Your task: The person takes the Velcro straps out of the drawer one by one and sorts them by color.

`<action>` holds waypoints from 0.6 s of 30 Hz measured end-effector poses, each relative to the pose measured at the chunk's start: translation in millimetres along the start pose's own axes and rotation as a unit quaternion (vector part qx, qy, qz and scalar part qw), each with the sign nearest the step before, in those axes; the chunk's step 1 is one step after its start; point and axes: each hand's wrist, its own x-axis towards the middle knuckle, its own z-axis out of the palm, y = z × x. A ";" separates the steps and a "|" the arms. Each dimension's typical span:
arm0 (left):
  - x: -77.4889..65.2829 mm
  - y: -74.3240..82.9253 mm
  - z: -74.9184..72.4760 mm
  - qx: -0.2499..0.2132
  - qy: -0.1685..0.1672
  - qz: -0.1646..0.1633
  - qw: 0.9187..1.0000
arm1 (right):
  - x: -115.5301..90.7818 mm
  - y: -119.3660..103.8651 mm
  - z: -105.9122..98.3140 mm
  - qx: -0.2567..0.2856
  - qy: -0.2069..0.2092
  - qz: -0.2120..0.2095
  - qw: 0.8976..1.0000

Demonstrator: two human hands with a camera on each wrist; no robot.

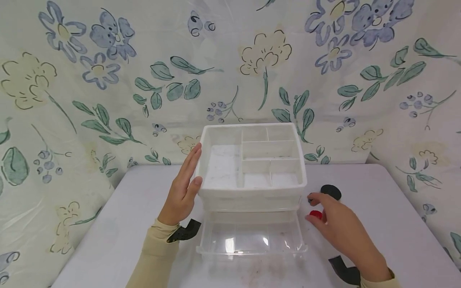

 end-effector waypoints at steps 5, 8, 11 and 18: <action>0.2 -0.9 0.3 0.001 0.002 0.004 1.000 | -9.4 -14.2 -0.2 -0.006 0.037 -0.024 0.999; 0.5 -0.7 0.3 0.001 0.003 0.005 1.000 | -13.5 -22.1 1.2 -0.009 0.050 -0.034 0.998; 0.8 -0.7 0.1 0.002 0.003 0.004 1.000 | -16.1 -29.8 3.5 -0.012 0.057 -0.040 0.998; 0.6 -0.7 0.3 0.006 0.002 -0.002 1.000 | -22.4 -44.8 10.8 -0.020 0.066 -0.058 0.996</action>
